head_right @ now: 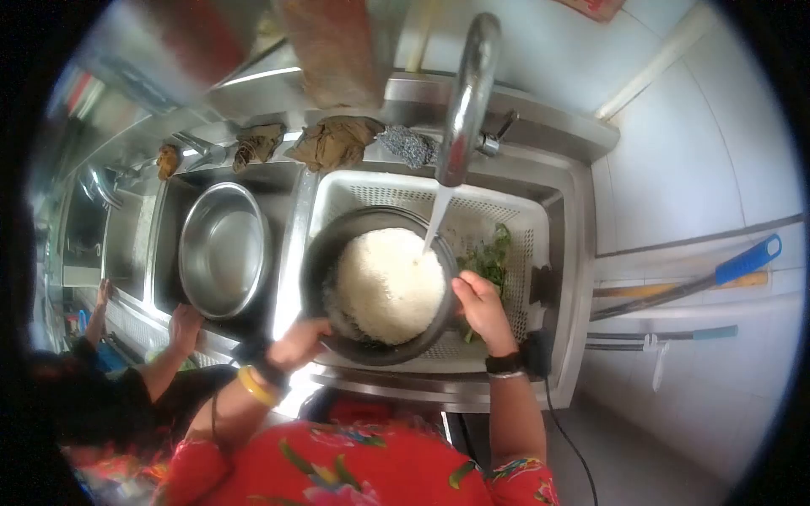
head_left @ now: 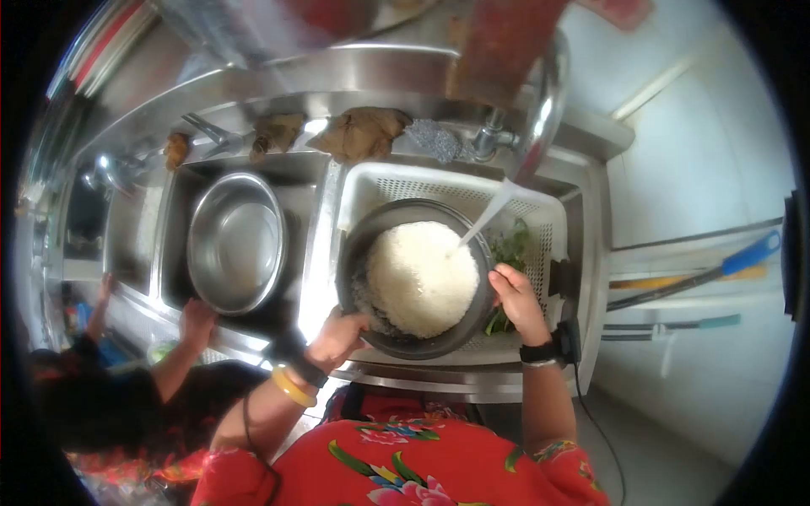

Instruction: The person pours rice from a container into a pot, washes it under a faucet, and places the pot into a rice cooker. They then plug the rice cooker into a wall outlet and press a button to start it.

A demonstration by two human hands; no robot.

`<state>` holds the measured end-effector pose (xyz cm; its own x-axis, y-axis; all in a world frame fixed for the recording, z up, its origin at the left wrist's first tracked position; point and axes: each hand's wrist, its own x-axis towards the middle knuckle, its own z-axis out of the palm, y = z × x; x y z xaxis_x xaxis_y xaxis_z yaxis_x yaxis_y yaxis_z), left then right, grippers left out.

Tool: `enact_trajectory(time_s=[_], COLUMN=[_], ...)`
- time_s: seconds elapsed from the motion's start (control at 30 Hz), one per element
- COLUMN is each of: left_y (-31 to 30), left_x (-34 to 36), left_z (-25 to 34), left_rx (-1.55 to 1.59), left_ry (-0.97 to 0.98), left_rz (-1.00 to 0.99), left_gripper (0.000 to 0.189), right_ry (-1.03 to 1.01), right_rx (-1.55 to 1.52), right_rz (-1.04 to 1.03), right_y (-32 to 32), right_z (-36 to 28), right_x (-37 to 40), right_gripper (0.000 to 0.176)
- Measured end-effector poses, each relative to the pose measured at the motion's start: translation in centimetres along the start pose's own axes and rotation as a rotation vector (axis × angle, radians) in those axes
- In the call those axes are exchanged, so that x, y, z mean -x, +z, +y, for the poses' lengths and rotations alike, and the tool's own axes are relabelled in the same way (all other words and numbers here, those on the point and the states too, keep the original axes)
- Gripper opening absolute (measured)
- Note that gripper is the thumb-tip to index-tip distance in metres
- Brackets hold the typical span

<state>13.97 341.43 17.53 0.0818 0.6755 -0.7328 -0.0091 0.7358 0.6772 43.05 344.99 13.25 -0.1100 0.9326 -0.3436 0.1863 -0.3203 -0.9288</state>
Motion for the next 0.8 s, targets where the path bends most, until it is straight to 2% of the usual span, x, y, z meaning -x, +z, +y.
enact_trajectory(time_s=[0.03,0.1,0.13,0.17,0.2,0.23,0.3,0.33,0.37,0.43,0.47,0.57,0.6,0.63,0.7,0.73,0.77,0.8], left_y=[-0.3,-1.8,-1.6,-1.0,-0.4,0.2,1.3,1.0,0.4,-0.5,0.4,-0.3,0.1,0.2,0.5,1.4,0.5,-1.2], left_x=[0.6,1.0,0.3,-1.1,-2.1,-2.6,-3.0,-3.3,-3.2,-2.2,-1.5,-2.8,-2.2,-2.5,-3.3,-2.4,-2.6,-3.1], left_z=[0.3,0.5,0.4,0.1,-0.2,-0.3,-0.9,-1.2,-1.4,-0.9,-0.8,-0.7,0.4,0.4,0.3,0.6,0.0,-0.6], left_rx=[0.052,-0.653,-0.658,-0.442,-0.222,-0.221,-0.524,-0.570,-0.557,-0.730,-0.003,-0.069,-0.204,-0.209,-0.716,-0.461,-0.455,-0.792], left_ry=[0.011,0.485,0.489,0.308,0.127,0.134,0.620,0.505,0.504,0.306,0.074,-0.037,0.090,0.089,0.498,0.440,0.438,0.648], left_rz=[-0.051,-0.250,-0.248,-0.188,-0.131,-0.140,-0.224,-0.286,-0.283,-0.386,-0.210,-0.113,-0.179,-0.180,-0.257,-0.173,-0.171,-0.268], left_gripper=[0.014,0.014,0.014,0.015,0.016,0.016,0.021,0.026,0.026,0.028,0.025,0.024,0.024,0.024,0.023,0.021,0.021,0.020], right_ry=[-0.004,-0.079,-0.105,-0.133,-0.061,-0.065,-0.048,-0.064,-0.062,-0.069,-0.054,-0.050,-0.066,-0.065,-0.026,-0.021,-0.019,-0.009], right_rx=[0.023,0.065,0.136,0.209,0.214,0.221,0.264,0.167,0.179,0.221,0.193,0.152,0.196,0.192,0.115,0.108,0.112,0.092], right_rz=[-0.005,-0.007,0.028,0.068,0.129,0.138,0.168,0.200,0.194,0.213,0.170,0.132,0.184,0.186,0.223,0.219,0.214,0.236], right_y=[0.5,0.6,0.3,0.0,-0.5,-1.4,-3.1,-3.0,-2.6,-1.0,-0.4,-0.4,-0.7,-1.1,-2.0,-2.0,-1.6,-0.6], right_z=[-0.4,-0.5,-0.3,-0.4,-1.1,-0.9,-0.4,0.1,0.3,0.1,-0.5,-0.2,-0.2,0.0,0.4,0.4,0.5,0.5], right_x=[0.0,-1.2,-1.9,-2.2,-1.9,-1.3,0.6,1.3,1.7,1.9,1.6,0.4,0.5,0.8,1.7,2.1,2.3,2.4], right_gripper=[0.021,0.021,0.022,0.022,0.023,0.023,0.021,0.021,0.021,0.021,0.022,0.023,0.024,0.024,0.025,0.025,0.025,0.024])
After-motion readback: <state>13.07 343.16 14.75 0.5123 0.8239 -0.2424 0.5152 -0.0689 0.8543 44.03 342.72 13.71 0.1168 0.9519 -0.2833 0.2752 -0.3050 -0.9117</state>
